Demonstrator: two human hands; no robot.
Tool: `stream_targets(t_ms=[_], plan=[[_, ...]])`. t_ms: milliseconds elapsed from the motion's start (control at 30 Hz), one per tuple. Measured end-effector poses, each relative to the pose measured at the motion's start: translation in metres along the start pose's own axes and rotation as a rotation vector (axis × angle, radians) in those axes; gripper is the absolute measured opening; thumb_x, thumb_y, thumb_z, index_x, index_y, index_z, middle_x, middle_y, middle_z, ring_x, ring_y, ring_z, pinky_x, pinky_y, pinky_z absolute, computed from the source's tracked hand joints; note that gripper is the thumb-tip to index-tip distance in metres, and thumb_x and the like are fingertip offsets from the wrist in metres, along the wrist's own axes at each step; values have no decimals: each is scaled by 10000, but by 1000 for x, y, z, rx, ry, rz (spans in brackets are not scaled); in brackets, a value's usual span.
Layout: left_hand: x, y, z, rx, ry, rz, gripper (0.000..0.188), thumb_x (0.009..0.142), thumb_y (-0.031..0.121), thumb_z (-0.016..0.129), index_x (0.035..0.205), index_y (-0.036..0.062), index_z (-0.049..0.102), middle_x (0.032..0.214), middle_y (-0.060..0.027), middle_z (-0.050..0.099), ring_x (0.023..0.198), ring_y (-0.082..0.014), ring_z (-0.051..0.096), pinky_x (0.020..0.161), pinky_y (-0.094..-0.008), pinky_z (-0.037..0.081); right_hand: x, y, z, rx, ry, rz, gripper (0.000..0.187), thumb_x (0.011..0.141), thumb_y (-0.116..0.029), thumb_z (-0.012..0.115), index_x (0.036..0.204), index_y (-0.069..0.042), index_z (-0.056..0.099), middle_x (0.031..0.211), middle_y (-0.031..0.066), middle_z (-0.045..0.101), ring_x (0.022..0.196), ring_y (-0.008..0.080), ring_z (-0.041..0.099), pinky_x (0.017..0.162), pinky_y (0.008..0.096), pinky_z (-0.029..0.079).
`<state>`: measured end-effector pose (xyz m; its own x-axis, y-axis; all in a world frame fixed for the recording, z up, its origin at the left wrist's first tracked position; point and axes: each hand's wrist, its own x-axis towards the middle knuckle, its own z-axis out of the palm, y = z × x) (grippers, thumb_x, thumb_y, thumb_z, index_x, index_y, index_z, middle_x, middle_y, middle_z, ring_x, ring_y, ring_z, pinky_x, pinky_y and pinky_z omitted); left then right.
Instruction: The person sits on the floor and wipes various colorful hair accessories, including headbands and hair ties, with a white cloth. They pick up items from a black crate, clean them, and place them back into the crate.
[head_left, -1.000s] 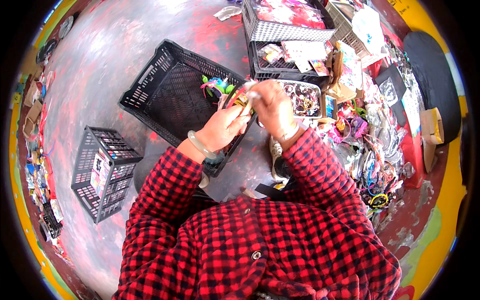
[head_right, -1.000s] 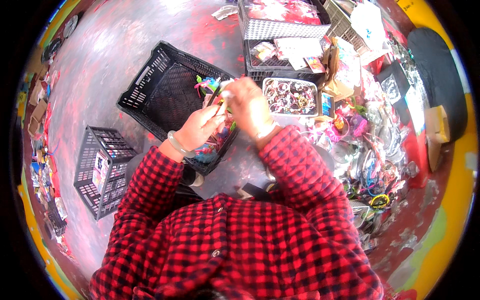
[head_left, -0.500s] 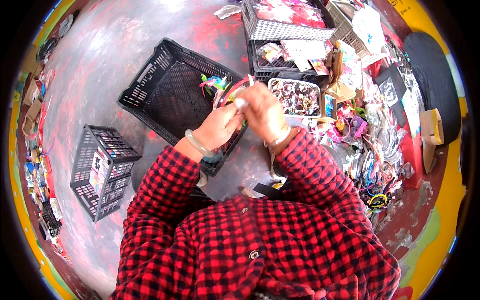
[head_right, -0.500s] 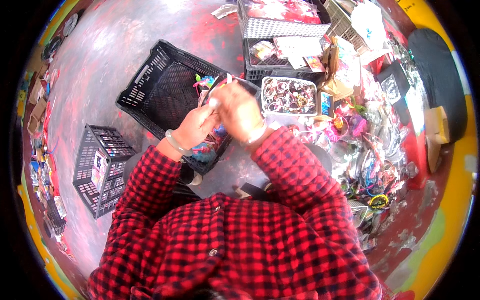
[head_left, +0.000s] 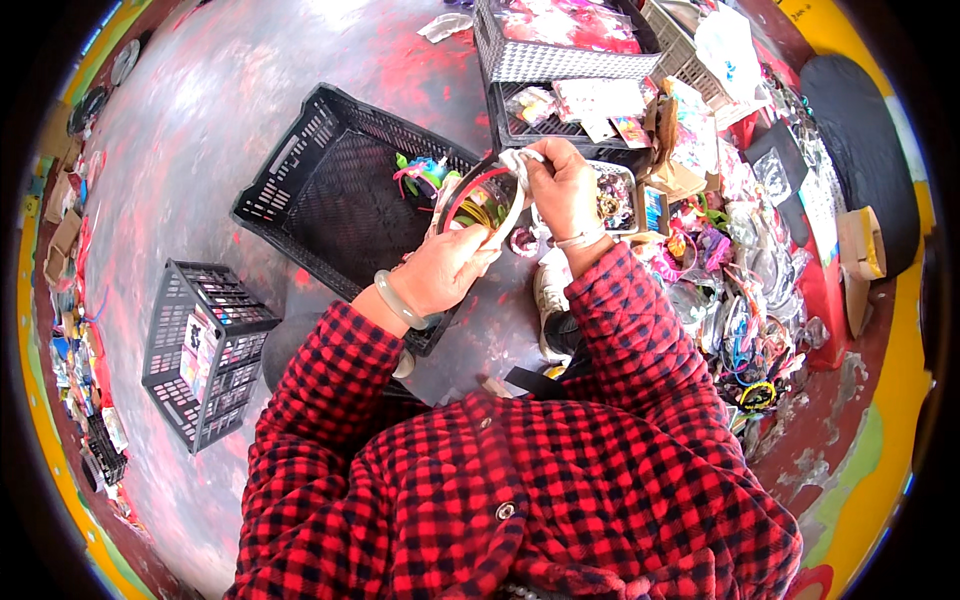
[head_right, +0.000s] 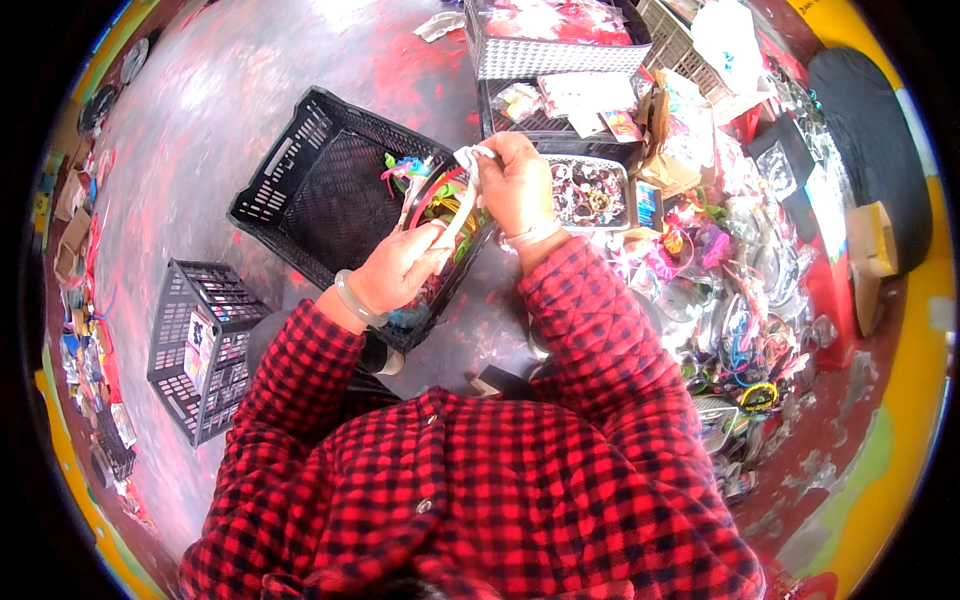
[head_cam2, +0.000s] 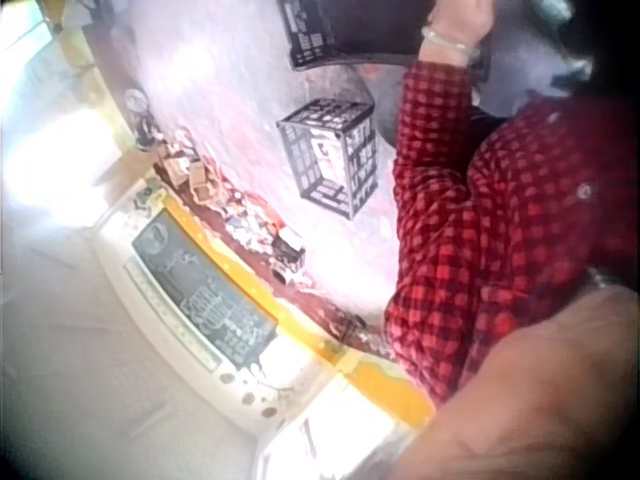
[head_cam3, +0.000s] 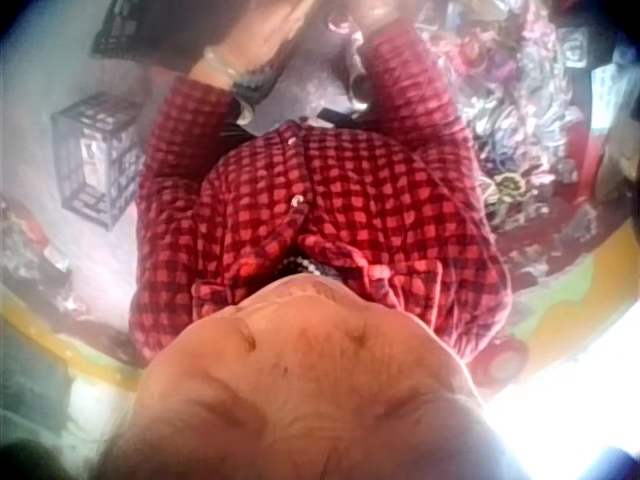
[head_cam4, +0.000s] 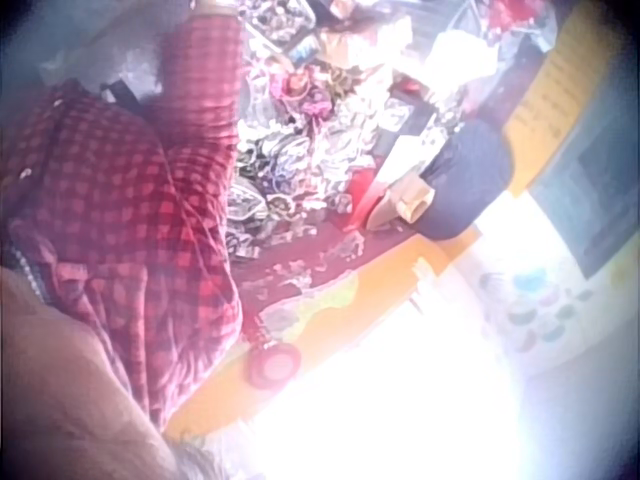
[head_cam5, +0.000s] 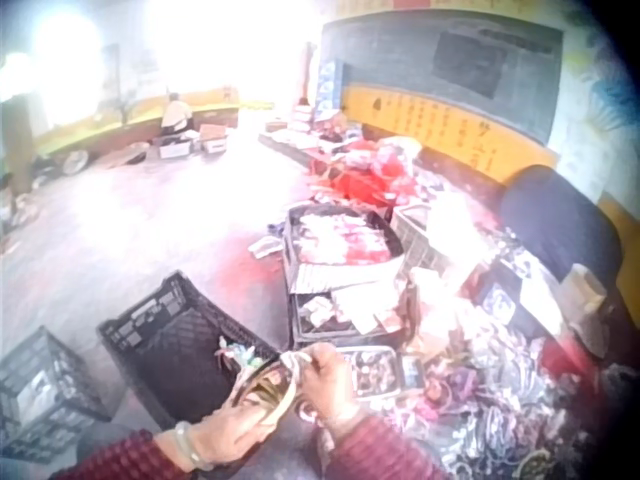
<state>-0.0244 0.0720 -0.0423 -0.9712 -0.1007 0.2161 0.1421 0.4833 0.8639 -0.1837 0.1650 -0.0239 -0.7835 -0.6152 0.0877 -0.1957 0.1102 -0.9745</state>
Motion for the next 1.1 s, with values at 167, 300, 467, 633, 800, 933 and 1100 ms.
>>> stream_targets(t_ms=[167,300,467,633,800,933,1100], plan=[[0,12,-9,-238,-16,-44,176,891,115,414,936,-29,504,714,-58,512,612,-121,497,573,-236,415,33,39,-19,-265,249,-80,80,776,-79,548,794,-11,587,710,115,590,578,211,569,563,307,456],[-1,7,-18,-502,68,-107,180,910,121,389,949,-16,499,734,-24,504,642,-72,474,591,-202,403,25,17,-22,185,294,-193,82,812,-68,557,856,-2,579,682,-11,547,593,23,464,506,184,398],[-1,-8,-13,-492,57,-162,183,909,135,393,929,-17,491,708,-31,493,633,-93,464,594,-227,397,-1,-8,10,8,32,-440,114,761,21,552,857,-27,591,829,52,577,745,118,538,667,244,447],[-3,-5,-14,-253,60,-127,162,891,109,417,937,-21,502,671,-45,509,611,-114,483,582,-248,408,-10,-3,26,-16,-132,-351,195,686,67,557,846,-41,579,820,106,556,732,238,567,651,304,461],[-2,-13,-10,-176,173,-198,107,875,73,439,917,1,505,689,-55,537,609,-129,509,560,-268,420,-37,-14,37,-204,-242,-611,210,644,77,552,813,-48,558,815,132,536,755,309,546,667,336,452],[3,-8,-6,-226,116,-209,79,868,56,445,880,1,500,690,-47,537,614,-119,508,562,-264,419,-16,-1,28,-264,-129,-515,161,687,25,550,830,-46,562,810,145,538,755,316,548,643,360,449],[2,-7,-10,-203,104,-207,80,872,56,436,868,2,495,677,-39,521,603,-104,492,559,-249,408,-28,-9,30,-278,-165,-675,142,709,38,561,821,-50,564,738,101,512,711,268,531,629,321,433]])
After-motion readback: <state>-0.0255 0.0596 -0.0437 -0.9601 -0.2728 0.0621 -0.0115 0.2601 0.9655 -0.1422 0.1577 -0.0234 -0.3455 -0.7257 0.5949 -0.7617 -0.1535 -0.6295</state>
